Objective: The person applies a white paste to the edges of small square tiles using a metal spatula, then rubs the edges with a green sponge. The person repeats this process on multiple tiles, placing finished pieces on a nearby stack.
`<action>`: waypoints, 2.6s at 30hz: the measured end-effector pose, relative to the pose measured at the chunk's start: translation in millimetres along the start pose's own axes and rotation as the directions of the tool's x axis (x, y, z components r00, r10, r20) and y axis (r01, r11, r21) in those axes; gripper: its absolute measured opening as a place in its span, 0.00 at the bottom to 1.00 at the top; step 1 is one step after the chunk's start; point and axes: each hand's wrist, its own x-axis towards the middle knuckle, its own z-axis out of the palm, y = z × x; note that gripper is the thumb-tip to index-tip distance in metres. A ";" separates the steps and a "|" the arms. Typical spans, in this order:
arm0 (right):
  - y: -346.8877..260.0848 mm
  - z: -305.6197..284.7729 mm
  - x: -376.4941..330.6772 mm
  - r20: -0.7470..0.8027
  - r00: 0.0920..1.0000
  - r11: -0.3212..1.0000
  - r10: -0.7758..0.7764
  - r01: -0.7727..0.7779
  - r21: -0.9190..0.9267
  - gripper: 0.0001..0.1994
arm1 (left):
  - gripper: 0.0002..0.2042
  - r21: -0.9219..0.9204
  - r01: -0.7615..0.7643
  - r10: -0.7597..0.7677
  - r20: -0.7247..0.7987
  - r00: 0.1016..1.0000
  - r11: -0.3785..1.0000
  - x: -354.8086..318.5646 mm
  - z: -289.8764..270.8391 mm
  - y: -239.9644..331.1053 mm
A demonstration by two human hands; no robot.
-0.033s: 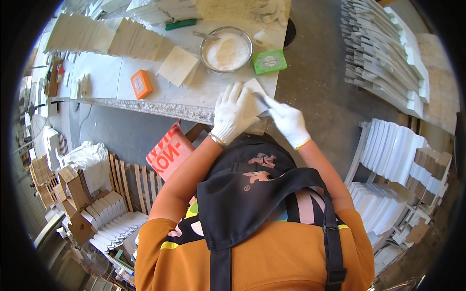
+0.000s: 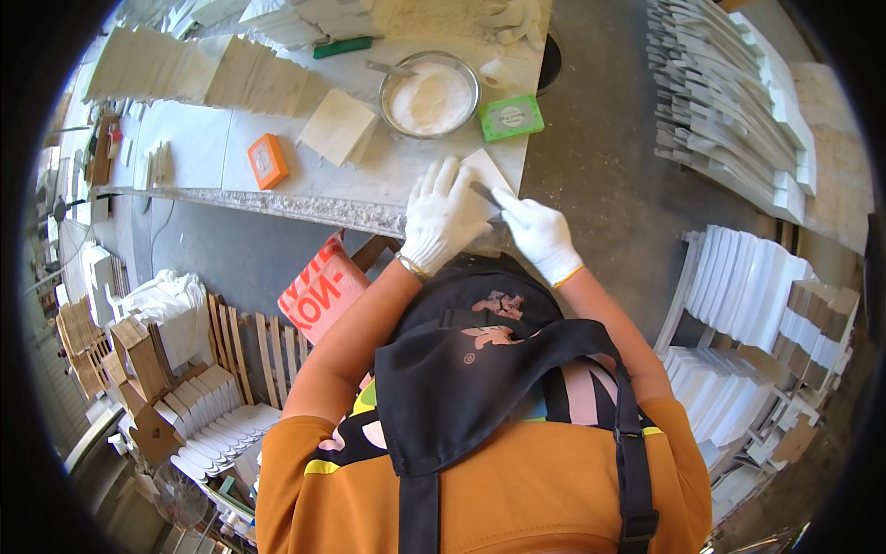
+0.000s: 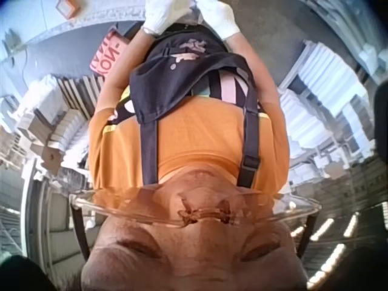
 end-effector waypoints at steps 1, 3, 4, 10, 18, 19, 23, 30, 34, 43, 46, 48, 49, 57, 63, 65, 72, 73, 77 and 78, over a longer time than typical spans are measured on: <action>-5.1 3.7 2.2 -0.032 0.999 0.999 -0.035 0.036 0.031 0.20 | 0.46 0.001 0.010 -0.010 0.002 1.000 1.000 -0.1 -0.3 -0.8; -7.8 -6.3 1.4 0.037 0.999 0.996 0.024 -0.027 0.084 0.19 | 0.46 0.006 0.012 -0.012 0.018 1.000 1.000 0.3 -1.1 -1.5; -0.8 -6.6 1.7 -0.049 0.998 0.983 0.045 -0.036 0.182 0.19 | 0.46 0.014 0.020 -0.020 0.024 1.000 1.000 -0.3 -2.0 -1.7; 27.2 -29.1 11.8 0.031 0.981 0.939 0.193 -0.193 0.285 0.17 | 0.46 -0.006 0.010 -0.010 0.007 1.000 1.000 -1.9 1.4 -4.3; 24.2 -12.1 7.3 0.016 0.997 0.990 0.080 -0.081 0.116 0.18 | 0.44 -0.008 -0.011 0.011 -0.079 0.997 1.000 -3.8 2.4 -1.4; 21.2 -9.1 2.2 0.007 0.999 0.997 0.036 -0.036 0.073 0.18 | 0.44 -0.008 -0.012 0.012 -0.077 0.997 1.000 -2.6 1.8 -1.5; 21.6 -8.6 -1.2 -0.025 0.999 0.997 0.043 -0.041 0.066 0.17 | 0.46 -0.017 0.032 -0.033 -0.009 0.999 0.999 -2.7 1.1 -1.9; 10.8 -1.4 -5.3 -0.019 0.998 0.998 0.052 -0.052 0.020 0.17 | 0.46 -0.008 0.016 -0.016 -0.015 1.000 1.000 -2.4 3.5 -4.0; 13.6 -6.1 -0.9 -0.026 0.998 0.997 0.061 -0.060 0.049 0.17 | 0.46 0.002 0.009 -0.009 -0.003 1.000 1.000 -2.8 0.8 -3.1; 0.8 0.2 -21.8 0.068 0.996 0.967 0.054 -0.069 0.244 0.16 | 0.47 0.025 0.011 -0.010 -0.007 1.000 1.000 -0.7 0.5 1.0; 9.6 -13.8 -27.7 0.178 0.894 0.599 0.411 -0.412 0.687 0.21 | 0.47 0.055 0.037 -0.038 0.012 0.999 0.998 0.9 -1.9 6.7; 22.2 -22.4 -24.8 0.240 0.829 0.514 0.505 -0.513 0.688 0.23 | 0.46 0.068 0.034 -0.031 -0.047 0.998 0.997 0.2 3.4 7.3; 24.7 -28.0 -21.9 0.219 0.822 0.538 0.525 -0.521 0.663 0.23 | 0.45 0.074 0.028 -0.022 -0.074 0.997 0.997 1.6 5.2 7.8; 20.0 -12.2 -4.4 -0.056 0.968 0.940 0.243 -0.221 0.258 0.16 | 0.39 0.094 0.041 -0.042 0.004 0.999 0.995 3.5 -6.1 9.6; 9.6 -13.6 -8.2 -0.060 0.988 0.987 0.140 -0.134 0.087 0.14 | 0.35 0.070 0.012 -0.007 -0.071 0.997 0.997 2.1 -5.9 9.1; 8.2 -15.4 -8.3 -0.059 0.992 0.993 0.109 -0.106 0.057 0.14 | 0.35 0.062 0.020 -0.017 -0.063 0.998 0.998 2.1 -7.9 11.2; 11.1 -15.9 -5.7 -0.052 0.998 0.999 0.026 -0.024 0.031 0.14 | 0.38 0.044 0.052 -0.052 -0.013 0.999 0.998 0.7 -6.7 9.1; 11.3 -16.4 -5.2 -0.053 0.998 0.999 0.025 -0.023 0.041 0.14 | 0.39 0.041 0.050 -0.050 -0.017 0.999 0.998 0.8 -6.4 8.9; 17.0 -11.5 -4.7 -0.079 0.997 0.995 -0.003 0.011 0.097 0.14 | 0.39 0.045 0.040 -0.038 -0.038 0.999 0.998 0.5 -5.0 8.7; 16.6 -12.3 -4.4 -0.079 0.997 0.995 0.000 0.008 0.103 0.14 | 0.39 0.047 0.042 -0.040 -0.036 0.999 0.998 0.7 -6.0 10.0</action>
